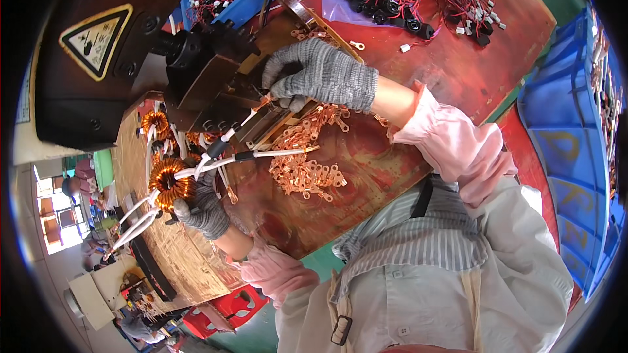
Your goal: Crimping metal ring terminals onto the wire ends of copper-wound toroid coils using a pneumatic crimping machine.
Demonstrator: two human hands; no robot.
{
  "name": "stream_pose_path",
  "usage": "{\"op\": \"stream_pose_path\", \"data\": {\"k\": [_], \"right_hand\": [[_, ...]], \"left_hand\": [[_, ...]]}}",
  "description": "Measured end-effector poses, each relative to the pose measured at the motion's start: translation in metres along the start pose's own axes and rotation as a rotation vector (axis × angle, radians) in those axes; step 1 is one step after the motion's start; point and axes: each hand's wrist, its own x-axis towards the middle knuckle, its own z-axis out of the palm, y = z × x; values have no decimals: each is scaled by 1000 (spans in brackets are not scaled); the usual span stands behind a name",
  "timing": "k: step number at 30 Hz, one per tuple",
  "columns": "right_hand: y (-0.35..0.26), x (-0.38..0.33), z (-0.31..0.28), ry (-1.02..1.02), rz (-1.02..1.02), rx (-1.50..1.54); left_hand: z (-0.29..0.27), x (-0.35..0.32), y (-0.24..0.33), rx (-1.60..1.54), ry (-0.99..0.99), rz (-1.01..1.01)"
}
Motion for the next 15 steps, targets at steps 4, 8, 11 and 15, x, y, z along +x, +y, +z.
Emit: {"op": "stream_pose_path", "data": {"k": [4, 8, 11, 15], "right_hand": [[2, 4, -2, 0, 17, 17], [5, 9, 0, 25, 17, 38], [4, 9, 0, 40, 25, 37], [3, 9, -1, 60, 46, -12]], "left_hand": [[-8, 2, -1, 25, 43, -42], [-7, 4, -4, 12, 60, -44], [-3, 4, -3, 42, 80, -52], [-6, 4, -4, 47, 93, -63]]}}
